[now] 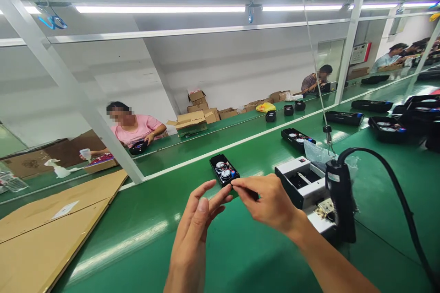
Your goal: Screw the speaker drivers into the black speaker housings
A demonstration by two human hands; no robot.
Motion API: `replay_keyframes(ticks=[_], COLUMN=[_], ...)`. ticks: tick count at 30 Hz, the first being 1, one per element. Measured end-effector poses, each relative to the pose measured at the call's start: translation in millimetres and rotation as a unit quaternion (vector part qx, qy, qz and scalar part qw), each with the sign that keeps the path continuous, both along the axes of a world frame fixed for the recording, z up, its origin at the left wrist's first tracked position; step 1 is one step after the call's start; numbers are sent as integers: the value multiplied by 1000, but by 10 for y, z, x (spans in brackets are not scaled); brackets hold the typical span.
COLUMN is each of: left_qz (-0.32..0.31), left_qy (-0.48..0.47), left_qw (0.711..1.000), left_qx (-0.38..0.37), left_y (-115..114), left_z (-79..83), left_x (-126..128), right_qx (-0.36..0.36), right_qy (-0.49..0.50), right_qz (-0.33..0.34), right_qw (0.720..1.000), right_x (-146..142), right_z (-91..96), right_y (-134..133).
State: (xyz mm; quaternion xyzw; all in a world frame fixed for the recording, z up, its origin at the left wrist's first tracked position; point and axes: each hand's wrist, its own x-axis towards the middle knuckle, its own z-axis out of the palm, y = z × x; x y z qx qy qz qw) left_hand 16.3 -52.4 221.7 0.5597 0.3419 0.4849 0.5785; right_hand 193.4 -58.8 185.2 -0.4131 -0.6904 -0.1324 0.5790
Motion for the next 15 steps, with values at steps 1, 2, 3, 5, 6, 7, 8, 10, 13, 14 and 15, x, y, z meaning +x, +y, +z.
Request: replay_keyframes(ticks=[1,2,3,5,6,7,8,10,13,14,15], left_qz=[1,5,10,22,29,36,42,57,71,71,69], left_qy=[4,8,13,25,33,46,64,107,144,144,140], left_qw=[1000,1000,1000,999,998,997,996,991,985,985,985], left_qx=[4,9,16,33,40,45,48,52,62,66,68], left_y=[-2,-2,0,2,0,-7,-20,-60,-133,-150,-158], left_z=[-1,-6,-15,-39,-51,-61,-68,-72,-58,-53,-48], left_x=[3,6,9,14,16,19,23,41,88,103,114], right_qx=[1,1,1,-4,-9,-17,-26,-43,-53,-56,-58], right_qy=[-8,-16,-25,-40,-47,-54,-62,-77,-95,-97,-98], right_qz=[-3,-8,-14,-28,-36,-44,-51,-70,-109,-120,-128], right_qw=[1000,1000,1000,999,998,997,996,994,988,986,985], right_x=[-7,-16,-25,-42,-50,-58,-66,-79,-85,-83,-79], right_z=[-17,-35,-52,-85,-98,-110,-119,-135,-147,-149,-148], right_y=[15,29,41,57,62,65,68,73,87,92,96])
